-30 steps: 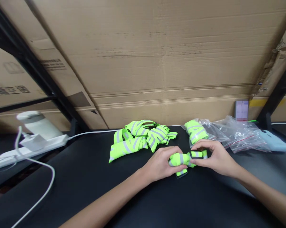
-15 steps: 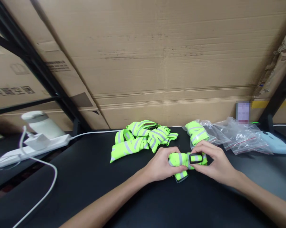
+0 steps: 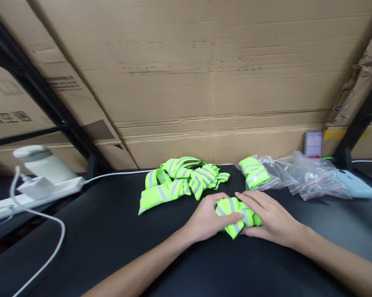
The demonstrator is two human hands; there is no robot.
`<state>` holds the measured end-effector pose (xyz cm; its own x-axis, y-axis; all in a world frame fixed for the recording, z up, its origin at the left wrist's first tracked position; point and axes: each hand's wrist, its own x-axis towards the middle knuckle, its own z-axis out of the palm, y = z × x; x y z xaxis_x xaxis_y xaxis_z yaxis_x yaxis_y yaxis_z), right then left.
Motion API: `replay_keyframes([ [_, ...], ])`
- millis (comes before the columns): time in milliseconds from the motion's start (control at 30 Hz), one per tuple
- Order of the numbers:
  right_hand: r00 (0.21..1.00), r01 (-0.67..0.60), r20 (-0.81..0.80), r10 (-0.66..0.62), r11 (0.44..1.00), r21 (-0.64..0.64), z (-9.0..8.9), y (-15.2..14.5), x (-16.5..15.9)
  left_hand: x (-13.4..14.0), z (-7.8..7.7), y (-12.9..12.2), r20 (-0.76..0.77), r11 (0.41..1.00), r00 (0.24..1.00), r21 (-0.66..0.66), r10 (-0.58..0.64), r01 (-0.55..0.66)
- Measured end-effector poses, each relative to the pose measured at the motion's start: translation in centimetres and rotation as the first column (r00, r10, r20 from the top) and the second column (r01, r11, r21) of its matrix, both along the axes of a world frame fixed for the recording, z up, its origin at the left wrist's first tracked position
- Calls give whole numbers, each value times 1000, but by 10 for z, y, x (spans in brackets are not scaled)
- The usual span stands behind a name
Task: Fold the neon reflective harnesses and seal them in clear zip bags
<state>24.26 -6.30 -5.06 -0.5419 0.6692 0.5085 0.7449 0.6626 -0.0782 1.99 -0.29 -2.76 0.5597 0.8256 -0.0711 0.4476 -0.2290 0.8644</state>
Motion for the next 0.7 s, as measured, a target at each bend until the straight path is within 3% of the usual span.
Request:
replay_keyframes([
  [67, 999, -14, 38, 13, 1000, 25, -1, 2, 1, -2, 0, -1, -76, 979, 997, 202, -4, 20],
  [167, 997, -35, 72, 30, 997, 75, -2, 3, 2, -5, 0, -1, -201, 912, 980, 405, 14, 70],
  [300, 995, -34, 101, 23, 993, 113, -4, 4, 3, -8, -3, -1, -126, 705, 992, 705, 20, 75],
  [400, 996, -7, 84, 0, 997, 80, -3, 5, 1, -8, -8, -1, -60, 576, 998, 816, 12, 42],
  [467, 995, -6, 98, 0, 997, 71, -1, 4, -1, -6, -10, -1, -77, 580, 996, 810, -39, 85],
  [567, 988, -10, 157, -1, 997, 70, 2, 2, -4, -4, -10, -1, -72, 664, 992, 737, -108, 126],
  [700, 973, -20, 229, 7, 998, 57, 6, -1, -6, -8, -7, 4, -49, 727, 985, 669, -163, 153],
])
